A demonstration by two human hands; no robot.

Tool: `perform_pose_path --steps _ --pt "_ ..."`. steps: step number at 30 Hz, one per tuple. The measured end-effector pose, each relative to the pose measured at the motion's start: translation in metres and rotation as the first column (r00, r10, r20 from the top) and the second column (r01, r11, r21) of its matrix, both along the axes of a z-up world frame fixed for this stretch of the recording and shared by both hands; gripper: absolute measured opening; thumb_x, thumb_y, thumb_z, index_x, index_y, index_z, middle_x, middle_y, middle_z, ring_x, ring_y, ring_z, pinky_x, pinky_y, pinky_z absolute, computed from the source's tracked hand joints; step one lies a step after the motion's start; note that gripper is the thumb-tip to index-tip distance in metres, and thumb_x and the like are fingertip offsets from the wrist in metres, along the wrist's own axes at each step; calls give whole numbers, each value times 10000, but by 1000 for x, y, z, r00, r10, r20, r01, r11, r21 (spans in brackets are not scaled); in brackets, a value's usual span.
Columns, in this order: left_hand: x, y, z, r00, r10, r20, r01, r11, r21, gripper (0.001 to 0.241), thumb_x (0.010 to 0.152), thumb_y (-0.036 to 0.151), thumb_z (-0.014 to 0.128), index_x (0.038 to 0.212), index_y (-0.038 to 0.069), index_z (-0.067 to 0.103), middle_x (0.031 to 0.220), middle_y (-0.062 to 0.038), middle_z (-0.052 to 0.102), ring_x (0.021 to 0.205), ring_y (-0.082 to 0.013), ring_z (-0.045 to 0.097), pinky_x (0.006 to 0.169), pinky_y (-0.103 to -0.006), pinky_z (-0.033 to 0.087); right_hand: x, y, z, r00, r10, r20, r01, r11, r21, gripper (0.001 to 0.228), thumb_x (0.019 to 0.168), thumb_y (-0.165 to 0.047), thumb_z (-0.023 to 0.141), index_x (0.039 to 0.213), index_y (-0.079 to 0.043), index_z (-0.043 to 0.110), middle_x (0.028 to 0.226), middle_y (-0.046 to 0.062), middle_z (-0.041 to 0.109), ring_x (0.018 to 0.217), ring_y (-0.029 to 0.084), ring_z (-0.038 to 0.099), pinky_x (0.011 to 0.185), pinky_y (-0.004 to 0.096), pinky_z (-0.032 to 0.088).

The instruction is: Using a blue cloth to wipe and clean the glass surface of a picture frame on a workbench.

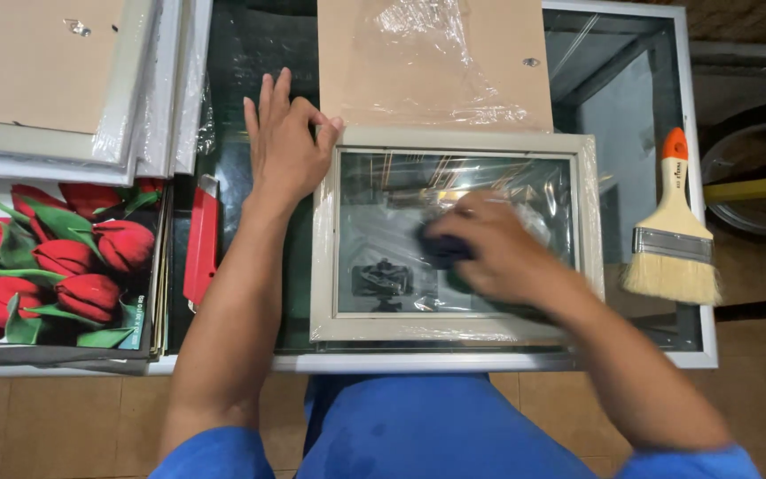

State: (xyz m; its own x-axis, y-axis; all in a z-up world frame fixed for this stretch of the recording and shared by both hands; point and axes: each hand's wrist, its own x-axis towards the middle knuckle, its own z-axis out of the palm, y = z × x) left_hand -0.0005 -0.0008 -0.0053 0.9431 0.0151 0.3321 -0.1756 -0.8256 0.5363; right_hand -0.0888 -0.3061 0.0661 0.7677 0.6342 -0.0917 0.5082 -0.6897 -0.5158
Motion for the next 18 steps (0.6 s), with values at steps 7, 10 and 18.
perform_pose_path --steps 7,10,18 --pt "1 -1 4 1000 3 -28 -3 1000 -1 267 973 319 708 877 76 648 1591 -305 363 1511 -476 225 1208 -626 101 -13 -86 9 949 -312 32 314 946 -79 568 620 83 606 1144 -115 700 1299 135 545 1154 365 476 1010 436 427" --pt "0 0 5 998 6 -55 -5 1000 10 274 970 344 681 885 84 662 1596 -302 346 1516 -469 213 1207 -626 97 5 -17 9 977 -212 -1 209 965 -158 697 621 -4 649 1304 -143 622 1348 190 497 1225 418 456 1004 531 416" --pt "2 3 -5 1000 -11 17 10 1000 27 277 962 339 703 885 76 664 1571 -304 391 1490 -491 267 1190 -652 148 20 115 1 971 14 238 -29 998 58 517 716 26 624 1211 -112 568 1212 202 464 990 424 462 846 533 415"
